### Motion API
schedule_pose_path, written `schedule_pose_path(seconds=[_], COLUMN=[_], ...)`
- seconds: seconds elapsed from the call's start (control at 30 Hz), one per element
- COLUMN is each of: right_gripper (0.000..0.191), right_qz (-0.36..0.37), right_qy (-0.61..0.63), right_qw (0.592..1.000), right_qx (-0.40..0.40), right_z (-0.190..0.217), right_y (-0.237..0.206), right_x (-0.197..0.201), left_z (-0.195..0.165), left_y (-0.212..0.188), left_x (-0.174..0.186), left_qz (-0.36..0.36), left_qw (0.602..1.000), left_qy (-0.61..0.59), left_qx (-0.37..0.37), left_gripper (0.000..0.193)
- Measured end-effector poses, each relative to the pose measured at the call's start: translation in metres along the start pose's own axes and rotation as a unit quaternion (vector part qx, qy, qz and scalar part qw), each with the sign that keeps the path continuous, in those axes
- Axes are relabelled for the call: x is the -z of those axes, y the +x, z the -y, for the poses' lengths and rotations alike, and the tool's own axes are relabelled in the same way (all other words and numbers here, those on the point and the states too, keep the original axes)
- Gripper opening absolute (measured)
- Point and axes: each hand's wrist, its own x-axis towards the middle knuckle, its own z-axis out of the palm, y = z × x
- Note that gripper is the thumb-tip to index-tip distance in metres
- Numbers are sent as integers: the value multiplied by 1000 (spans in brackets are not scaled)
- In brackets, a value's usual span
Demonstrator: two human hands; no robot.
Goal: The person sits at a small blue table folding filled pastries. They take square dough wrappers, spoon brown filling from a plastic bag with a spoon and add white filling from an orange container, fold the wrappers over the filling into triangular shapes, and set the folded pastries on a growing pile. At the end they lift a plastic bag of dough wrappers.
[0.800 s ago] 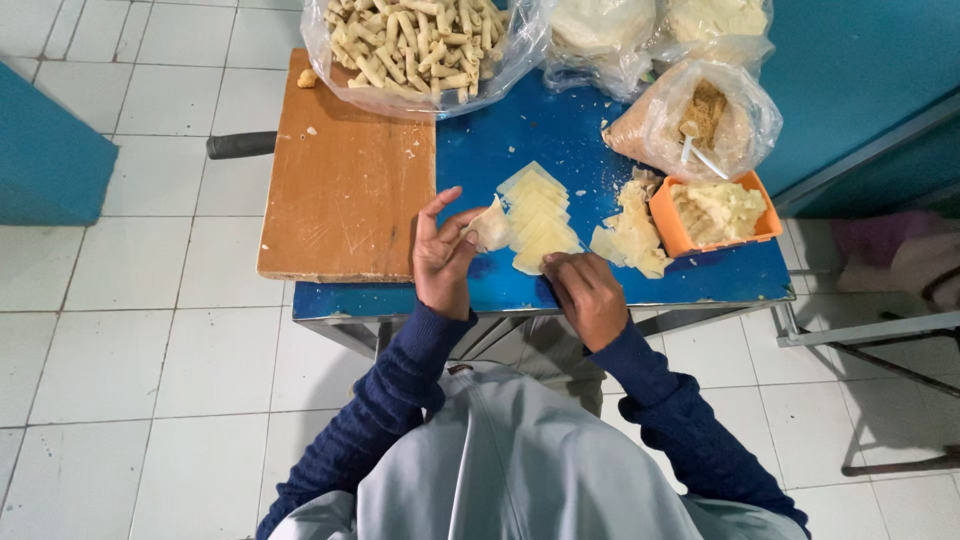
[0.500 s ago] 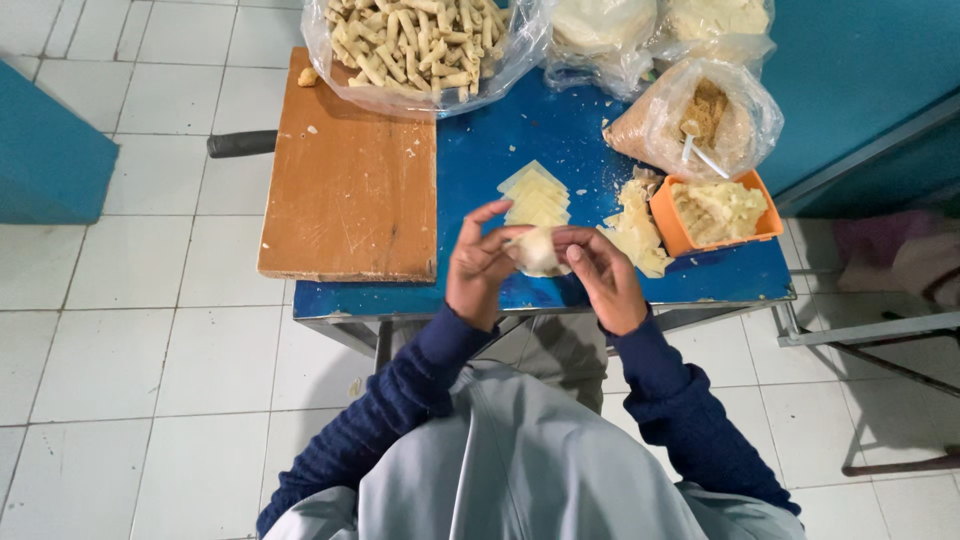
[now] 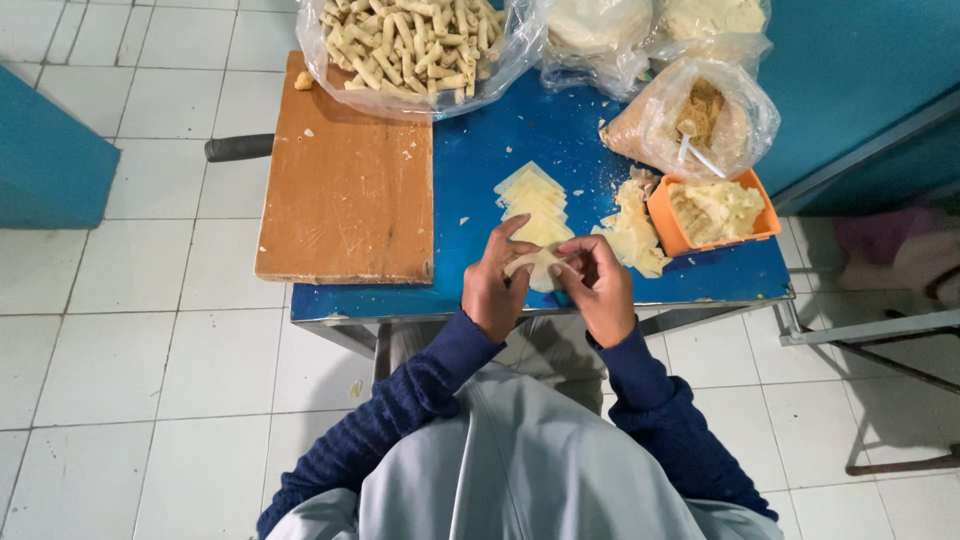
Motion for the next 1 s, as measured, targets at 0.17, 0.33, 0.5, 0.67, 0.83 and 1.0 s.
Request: schedule_pose_path(seconds=[0.17,0.33,0.5,0.67,0.83,1.0], right_gripper=[24,23,27,31,32,32], right_qz=[-24,-58,-47,-41,-36,-93], right_qy=[-23,-137,-194,-209,-223,-352], right_qw=[999,985,974,970,968,903], right_qx=[36,82,112,115,112,227], right_z=[7,13,15,17,22,36], right_y=[1,0,-1,-3,-5,0], right_x=[-5,-9,-11,-10,-9,41], left_z=[-2,-3,-9,-12,-4,5], left_y=[6,9,6,0,-13,-21], left_x=[-2,-1,0,3,4,8], left_qz=[-20,14,38,25,53,58], left_qw=[996,991,983,963,921,895], left_qy=[51,96,158,248,326,366], left_qx=[-73,-94,-82,-104,-207,-248], left_gripper=[68,77,84,63,36,41])
